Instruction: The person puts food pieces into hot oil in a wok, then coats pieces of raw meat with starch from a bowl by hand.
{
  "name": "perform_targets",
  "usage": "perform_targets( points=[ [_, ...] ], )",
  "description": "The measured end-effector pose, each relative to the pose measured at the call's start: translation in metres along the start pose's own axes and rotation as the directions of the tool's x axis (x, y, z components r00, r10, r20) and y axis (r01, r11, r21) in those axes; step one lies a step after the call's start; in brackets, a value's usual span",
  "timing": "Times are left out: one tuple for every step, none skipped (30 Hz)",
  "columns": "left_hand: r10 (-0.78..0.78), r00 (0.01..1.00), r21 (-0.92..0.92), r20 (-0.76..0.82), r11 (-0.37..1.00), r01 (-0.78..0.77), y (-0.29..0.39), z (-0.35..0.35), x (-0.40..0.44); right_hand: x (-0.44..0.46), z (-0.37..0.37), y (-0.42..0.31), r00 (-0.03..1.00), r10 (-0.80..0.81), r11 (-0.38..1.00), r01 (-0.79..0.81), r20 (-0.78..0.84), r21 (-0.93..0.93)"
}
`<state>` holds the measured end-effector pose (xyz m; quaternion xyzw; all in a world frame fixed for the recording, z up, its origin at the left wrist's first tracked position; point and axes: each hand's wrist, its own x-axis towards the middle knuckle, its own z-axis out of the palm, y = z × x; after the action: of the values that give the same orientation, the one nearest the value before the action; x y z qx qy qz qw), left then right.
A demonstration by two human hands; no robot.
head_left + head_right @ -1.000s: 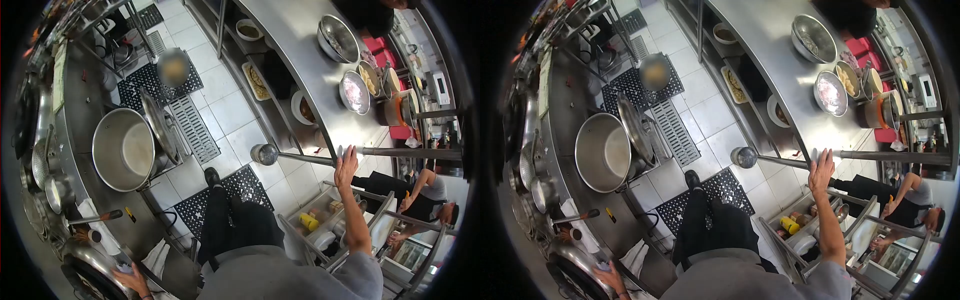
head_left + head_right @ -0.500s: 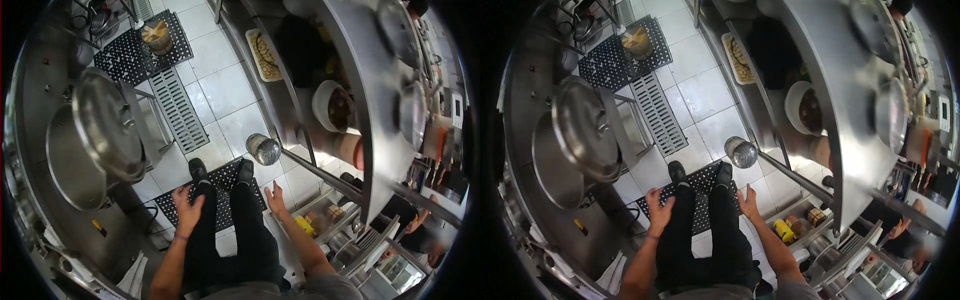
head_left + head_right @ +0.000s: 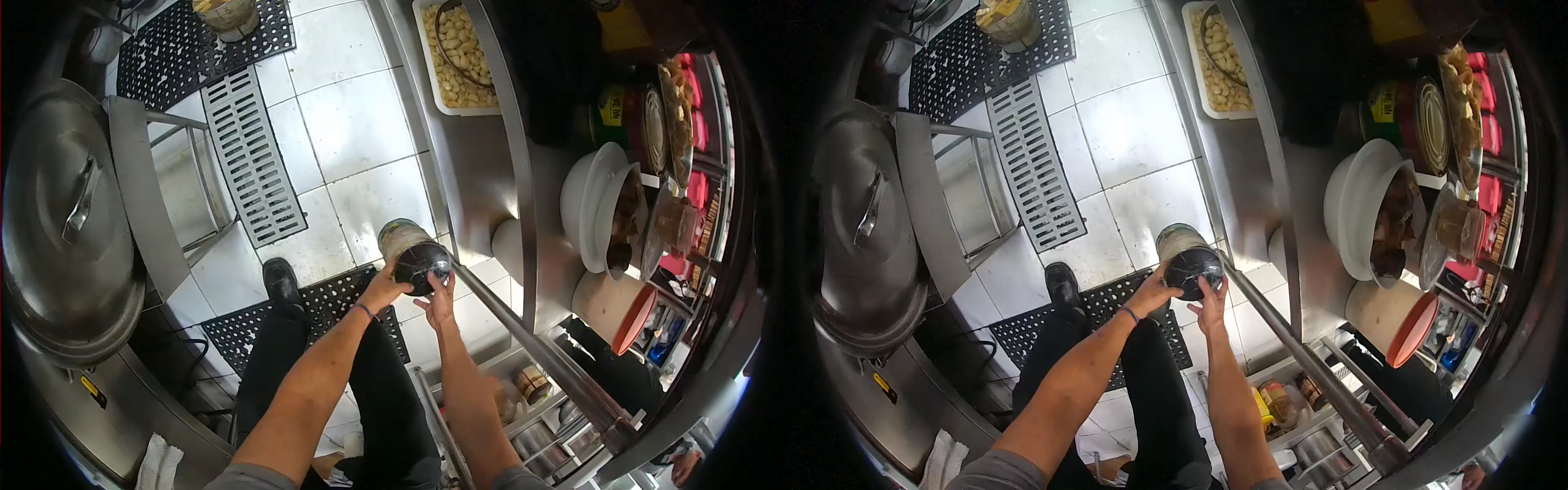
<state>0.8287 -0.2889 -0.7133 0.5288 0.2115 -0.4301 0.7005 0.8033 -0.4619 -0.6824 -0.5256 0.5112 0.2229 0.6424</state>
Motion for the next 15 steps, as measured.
perform_targets(
  points=[
    [0.077, 0.995, -0.046, -0.058, 0.996, -0.08, -0.014, 0.005, 0.005, -0.005, 0.004, -0.002, 0.999, 0.001, 1.0, -0.001, 0.035, 0.01],
    [0.15, 0.981, -0.085, -0.12, 0.983, -0.16, -0.029, 0.01, 0.005, -0.012, 0.008, -0.004, 0.999, 0.042, 0.994, -0.045, 0.031, 0.099],
    [0.228, 0.963, -0.029, -0.142, 0.972, -0.234, -0.022, 0.012, -0.001, -0.016, 0.01, -0.002, 0.999, 0.022, 0.992, -0.026, 0.03, 0.123],
    [0.304, 0.939, 0.031, -0.163, 0.952, -0.303, -0.013, 0.014, -0.008, -0.021, 0.011, 0.003, 1.0, -0.001, 0.989, -0.003, 0.031, 0.149],
    [0.327, 0.915, 0.12, -0.238, 0.944, -0.307, -0.007, 0.019, -0.022, -0.028, 0.011, 0.008, 0.999, -0.024, 0.984, 0.019, 0.029, 0.176],
    [0.346, 0.903, 0.153, -0.257, 0.937, -0.315, -0.006, 0.023, -0.032, -0.039, 0.014, 0.002, 0.997, -0.062, 0.979, 0.052, 0.044, 0.199],
    [0.363, 0.89, 0.185, -0.276, 0.929, -0.321, 0.01, 0.026, -0.044, -0.047, 0.015, -0.005, 0.994, -0.095, 0.974, 0.082, 0.052, 0.212],
    [0.402, 0.874, 0.29, -0.274, 0.901, -0.323, 0.023, 0.03, -0.06, -0.057, 0.013, -0.011, 0.991, -0.125, 0.968, 0.11, 0.054, 0.226],
    [0.431, 0.86, 0.32, -0.274, 0.884, -0.342, 0.04, 0.036, -0.072, -0.071, 0.015, -0.019, 0.987, -0.154, 0.961, 0.137, 0.051, 0.242],
    [0.461, 0.844, 0.349, -0.275, 0.866, -0.36, 0.053, 0.043, -0.082, -0.088, 0.021, -0.032, 0.98, -0.195, 0.943, 0.175, 0.046, 0.282],
    [0.491, 0.826, 0.377, -0.278, 0.846, -0.377, 0.067, 0.049, -0.091, -0.099, 0.026, -0.043, 0.971, -0.237, 0.932, 0.221, 0.021, 0.286],
    [0.525, 0.807, 0.405, -0.269, 0.822, -0.4, 0.087, 0.054, -0.097, -0.108, 0.032, -0.053, 0.96, -0.279, 0.919, 0.268, -0.003, 0.288],
    [0.542, 0.802, 0.435, -0.249, 0.803, -0.407, 0.104, 0.057, -0.099, -0.112, 0.035, -0.06, 0.946, -0.322, 0.904, 0.316, -0.027, 0.289],
    [0.559, 0.798, 0.464, -0.225, 0.782, -0.417, 0.123, 0.059, -0.098, -0.114, 0.036, -0.067, 0.937, -0.346, 0.888, 0.344, -0.047, 0.305],
    [0.576, 0.792, 0.493, -0.2, 0.758, -0.427, 0.138, 0.06, -0.093, -0.112, 0.035, -0.074, 0.937, -0.346, 0.886, 0.346, -0.055, 0.31]
  ],
)
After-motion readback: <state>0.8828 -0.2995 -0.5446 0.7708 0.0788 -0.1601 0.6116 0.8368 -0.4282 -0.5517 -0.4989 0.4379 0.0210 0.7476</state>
